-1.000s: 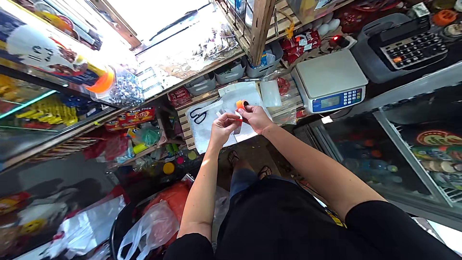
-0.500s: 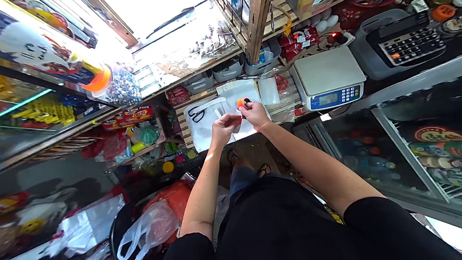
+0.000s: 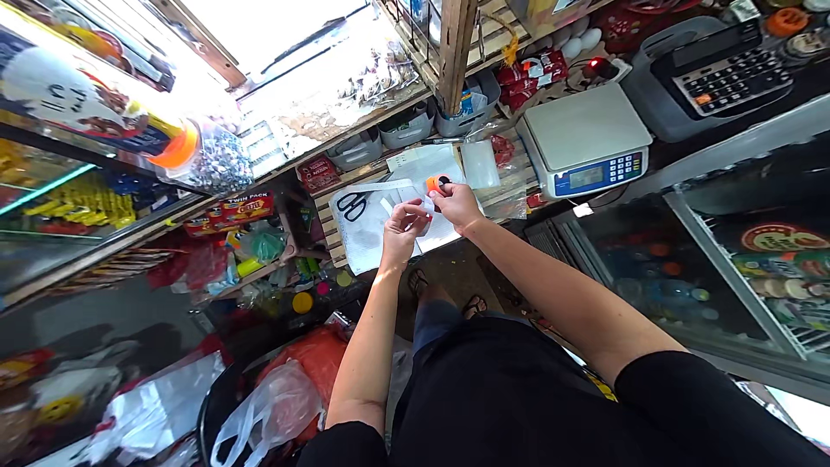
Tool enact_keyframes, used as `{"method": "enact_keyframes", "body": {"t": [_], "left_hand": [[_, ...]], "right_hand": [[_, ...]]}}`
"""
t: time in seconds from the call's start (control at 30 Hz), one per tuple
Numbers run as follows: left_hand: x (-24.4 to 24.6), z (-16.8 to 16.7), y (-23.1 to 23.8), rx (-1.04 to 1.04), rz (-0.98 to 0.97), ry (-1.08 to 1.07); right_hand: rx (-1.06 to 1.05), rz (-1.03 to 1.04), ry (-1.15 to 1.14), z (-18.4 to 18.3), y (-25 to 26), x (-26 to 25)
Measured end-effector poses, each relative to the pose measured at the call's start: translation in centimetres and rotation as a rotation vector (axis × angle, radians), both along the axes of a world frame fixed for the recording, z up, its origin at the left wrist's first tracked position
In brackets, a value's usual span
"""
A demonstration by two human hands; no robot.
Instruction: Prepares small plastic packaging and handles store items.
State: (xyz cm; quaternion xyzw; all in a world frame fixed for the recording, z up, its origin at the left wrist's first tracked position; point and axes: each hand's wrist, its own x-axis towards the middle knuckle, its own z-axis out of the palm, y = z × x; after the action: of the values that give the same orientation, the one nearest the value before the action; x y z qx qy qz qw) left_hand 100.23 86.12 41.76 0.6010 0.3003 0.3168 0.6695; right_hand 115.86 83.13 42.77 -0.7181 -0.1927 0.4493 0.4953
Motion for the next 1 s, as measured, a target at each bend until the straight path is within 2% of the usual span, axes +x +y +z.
{"method": "enact_keyframes", "body": {"t": [0.27, 0.33, 0.43, 0.5, 0.57, 0.63, 0.77, 0.83, 1.0], "left_hand": [[0.6, -0.4, -0.1, 0.000, 0.080, 0.140], [1.7, -1.2, 0.0, 0.068, 0.124, 0.204], [3.3, -1.8, 1.9, 0.223, 0.339, 0.314], [3.5, -1.6, 3.5, 0.330, 0.369, 0.427], [3.4, -0.6, 3.9, 0.463, 0.355, 0.498], [3.5, 1.8, 2.7, 0.479, 0.253, 0.440], [4.3, 7.4, -2.5, 0.160, -0.166, 0.159], [5.5, 8.1, -4.1, 0.181, -0.164, 0.129], [6.5, 9.4, -6.2, 0.405, -0.167, 0.106]], "right_hand": [[0.041, -0.057, 0.050, -0.9, 0.2, 0.1], [0.066, -0.049, 0.074, -1.1, 0.0, 0.3], [0.094, -0.006, -0.027, -0.9, -1.4, 1.2], [0.136, 0.056, -0.030, -0.2, -3.5, 1.8], [0.243, 0.100, -0.009, 0.4, -5.6, 2.4], [0.331, 0.139, -0.065, 1.1, -7.7, 2.8], [0.429, 0.234, -0.243, 2.9, -11.6, 3.0], [0.462, 0.268, -0.327, 3.6, -12.8, 2.8], [0.475, 0.301, -0.516, 4.0, -15.2, 2.8]]}}
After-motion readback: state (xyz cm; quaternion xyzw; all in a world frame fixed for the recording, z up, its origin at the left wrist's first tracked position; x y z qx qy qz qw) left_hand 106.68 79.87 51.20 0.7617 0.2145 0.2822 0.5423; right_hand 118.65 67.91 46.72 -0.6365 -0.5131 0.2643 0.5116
